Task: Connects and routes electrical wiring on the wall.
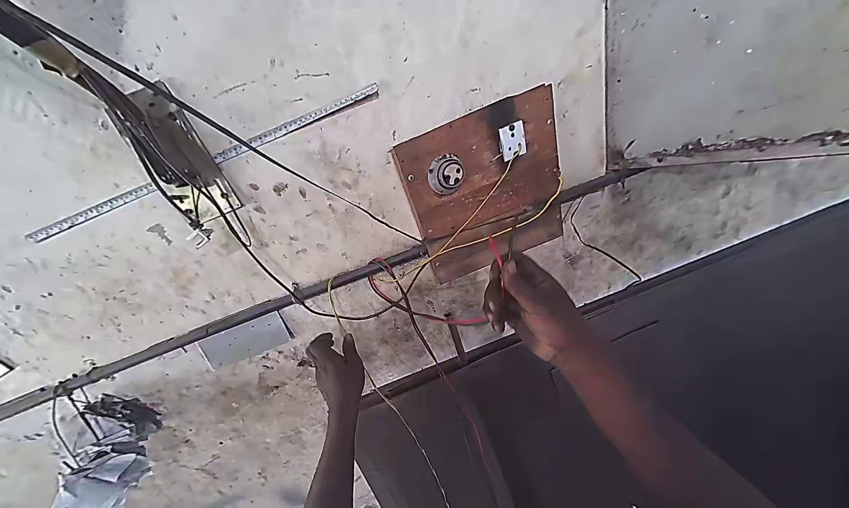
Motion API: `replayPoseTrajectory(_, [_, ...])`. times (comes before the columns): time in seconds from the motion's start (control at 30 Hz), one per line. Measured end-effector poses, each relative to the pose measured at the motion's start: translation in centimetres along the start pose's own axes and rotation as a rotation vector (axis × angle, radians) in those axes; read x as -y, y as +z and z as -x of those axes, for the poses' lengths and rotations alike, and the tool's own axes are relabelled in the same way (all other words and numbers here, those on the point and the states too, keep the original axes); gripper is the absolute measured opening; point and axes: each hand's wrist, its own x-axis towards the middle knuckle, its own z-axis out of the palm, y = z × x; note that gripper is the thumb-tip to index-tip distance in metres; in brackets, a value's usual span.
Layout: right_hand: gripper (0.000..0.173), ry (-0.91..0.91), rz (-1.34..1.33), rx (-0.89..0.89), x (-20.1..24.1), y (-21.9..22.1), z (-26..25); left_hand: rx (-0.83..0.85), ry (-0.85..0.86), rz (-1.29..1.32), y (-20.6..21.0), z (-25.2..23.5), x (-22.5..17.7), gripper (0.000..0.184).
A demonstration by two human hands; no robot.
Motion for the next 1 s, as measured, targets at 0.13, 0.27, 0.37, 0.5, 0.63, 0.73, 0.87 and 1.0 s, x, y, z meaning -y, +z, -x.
replayPoseTrajectory(0.13, [0.025, 0.137, -0.006, 0.107, -4.1, 1.1, 2.9, 0.115, -0.056, -0.014, 1.5, 1.0, 1.3, 0.046])
replayPoseTrajectory(0.27, [0.023, 0.193, -0.029, 0.156, -8.5, 1.2, 4.8, -0.072, 0.537, -0.085, 1.0, 0.1, -2.3, 0.022])
replayPoseTrajectory(0.37, [0.024, 0.213, -0.123, 0.144, -8.7, 1.5, 5.5, 0.326, 0.964, -0.202, 1.2, -2.2, -3.7, 0.028])
replayPoseTrajectory(0.5, [0.031, 0.183, -0.373, 0.129, -8.3, 0.2, 4.3, 0.595, 1.153, -0.092, 1.0, -0.8, -4.5, 0.023])
replayPoseTrajectory(0.63, [0.06, 0.313, -0.082, -0.089, -13.2, -0.2, 1.2, 0.631, 1.085, 0.152, 0.6, 1.8, -3.4, 0.02])
replayPoseTrajectory(0.73, [0.052, 0.367, 0.215, -0.013, -16.9, 1.7, -0.7, 0.541, 0.922, 0.334, -0.2, 2.8, -3.2, 0.019])
replayPoseTrajectory(0.87, [0.03, 0.338, 0.092, 0.117, -17.1, 4.2, -2.0, 0.475, 0.846, 0.564, -0.6, 3.5, -2.1, 0.028])
replayPoseTrajectory(1.0, [0.036, 0.129, 0.453, -0.028, -13.5, 5.8, -6.1, 0.514, 0.78, 0.705, 1.0, 6.3, 0.1, 0.036])
